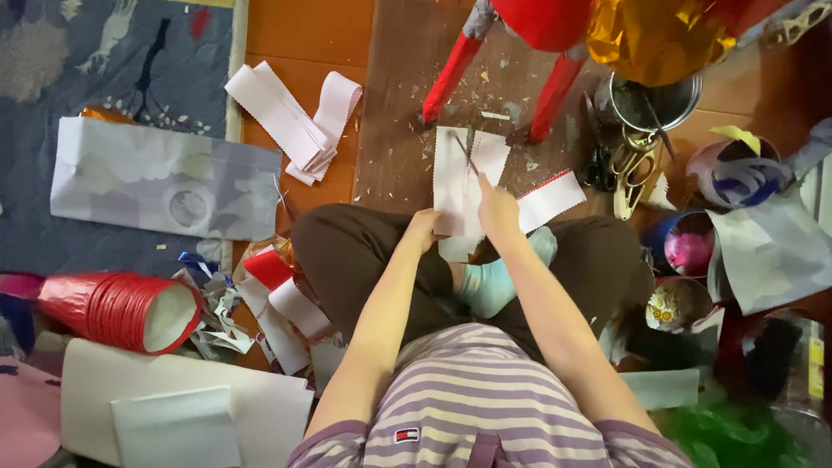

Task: Assembling and decorating a red animal-shaped model with paper strips and adhesive

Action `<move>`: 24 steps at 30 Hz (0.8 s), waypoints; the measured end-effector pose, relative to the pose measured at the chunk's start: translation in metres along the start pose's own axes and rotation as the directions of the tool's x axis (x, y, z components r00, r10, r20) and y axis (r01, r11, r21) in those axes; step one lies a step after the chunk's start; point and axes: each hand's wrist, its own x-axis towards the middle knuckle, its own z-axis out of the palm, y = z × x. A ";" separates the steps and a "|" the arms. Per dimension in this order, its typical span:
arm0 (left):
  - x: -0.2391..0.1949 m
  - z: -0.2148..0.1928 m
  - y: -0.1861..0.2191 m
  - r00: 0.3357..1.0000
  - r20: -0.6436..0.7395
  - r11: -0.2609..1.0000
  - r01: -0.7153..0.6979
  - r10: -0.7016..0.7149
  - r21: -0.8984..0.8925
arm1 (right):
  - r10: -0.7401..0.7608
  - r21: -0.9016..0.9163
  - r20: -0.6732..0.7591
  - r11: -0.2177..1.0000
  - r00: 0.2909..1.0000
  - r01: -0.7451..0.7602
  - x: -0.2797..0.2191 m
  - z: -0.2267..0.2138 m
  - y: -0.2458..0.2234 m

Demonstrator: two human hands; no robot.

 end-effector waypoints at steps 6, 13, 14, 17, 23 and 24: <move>-0.004 0.013 0.013 0.991 0.047 0.988 0.127 -0.123 -0.082 | -0.069 -0.191 0.093 0.978 0.993 0.085 -0.094 0.010 0.027; 0.037 -0.009 -0.010 0.982 0.019 0.964 0.186 -0.186 -0.192 | 0.000 0.040 0.227 0.999 0.974 -0.009 -0.141 0.027 0.035; 0.024 -0.007 0.001 0.976 0.032 0.952 0.216 -0.214 -0.216 | 0.018 0.022 0.226 0.999 0.974 -0.023 -0.142 0.017 0.034; -0.091 0.047 0.072 0.983 0.019 0.951 0.181 -0.182 -0.249 | 0.101 -0.049 0.275 0.995 0.956 -0.091 -0.140 0.005 0.028; -0.074 0.037 0.058 0.976 -0.036 0.963 0.203 -0.213 -0.180 | 0.073 -0.051 0.369 0.997 0.927 -0.059 -0.148 0.030 0.033; -0.074 0.038 0.059 0.976 -0.030 0.963 0.206 -0.214 -0.173 | 0.081 -0.052 0.365 0.996 0.927 -0.067 -0.144 0.028 0.043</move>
